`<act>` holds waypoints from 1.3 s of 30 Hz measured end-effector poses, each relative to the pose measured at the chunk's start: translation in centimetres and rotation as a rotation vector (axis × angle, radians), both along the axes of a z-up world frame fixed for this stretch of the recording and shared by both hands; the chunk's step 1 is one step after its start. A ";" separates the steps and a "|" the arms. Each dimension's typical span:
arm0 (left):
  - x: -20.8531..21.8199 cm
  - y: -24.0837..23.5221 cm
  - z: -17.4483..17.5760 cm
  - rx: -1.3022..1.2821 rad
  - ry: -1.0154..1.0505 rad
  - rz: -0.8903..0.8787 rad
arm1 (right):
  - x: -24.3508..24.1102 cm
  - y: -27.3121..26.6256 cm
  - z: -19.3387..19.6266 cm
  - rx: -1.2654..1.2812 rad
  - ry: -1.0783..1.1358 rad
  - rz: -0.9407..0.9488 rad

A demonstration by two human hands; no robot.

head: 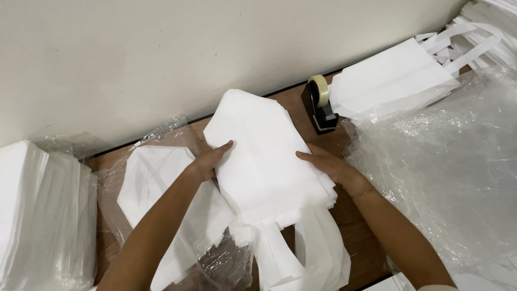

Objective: Folding stacks of white plastic bags and placing them into clear plastic packaging bags for distribution.

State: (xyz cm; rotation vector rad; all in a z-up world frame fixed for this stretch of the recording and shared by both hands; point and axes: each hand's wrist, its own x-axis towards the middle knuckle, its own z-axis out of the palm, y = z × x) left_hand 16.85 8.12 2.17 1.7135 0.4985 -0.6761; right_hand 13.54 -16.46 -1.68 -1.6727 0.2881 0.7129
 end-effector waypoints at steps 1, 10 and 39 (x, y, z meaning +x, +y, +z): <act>-0.3 -0.2 0.5 0.017 0.023 -0.023 | 0.3 -0.6 -1.4 0.022 0.015 -0.035; 0.1 0.1 -0.6 0.069 0.058 -0.045 | 0.3 -0.5 -1.0 0.052 0.118 -0.081; 2.7 -4.6 -4.8 0.097 -0.028 -0.131 | 1.6 -4.6 -1.2 -0.084 0.048 -0.117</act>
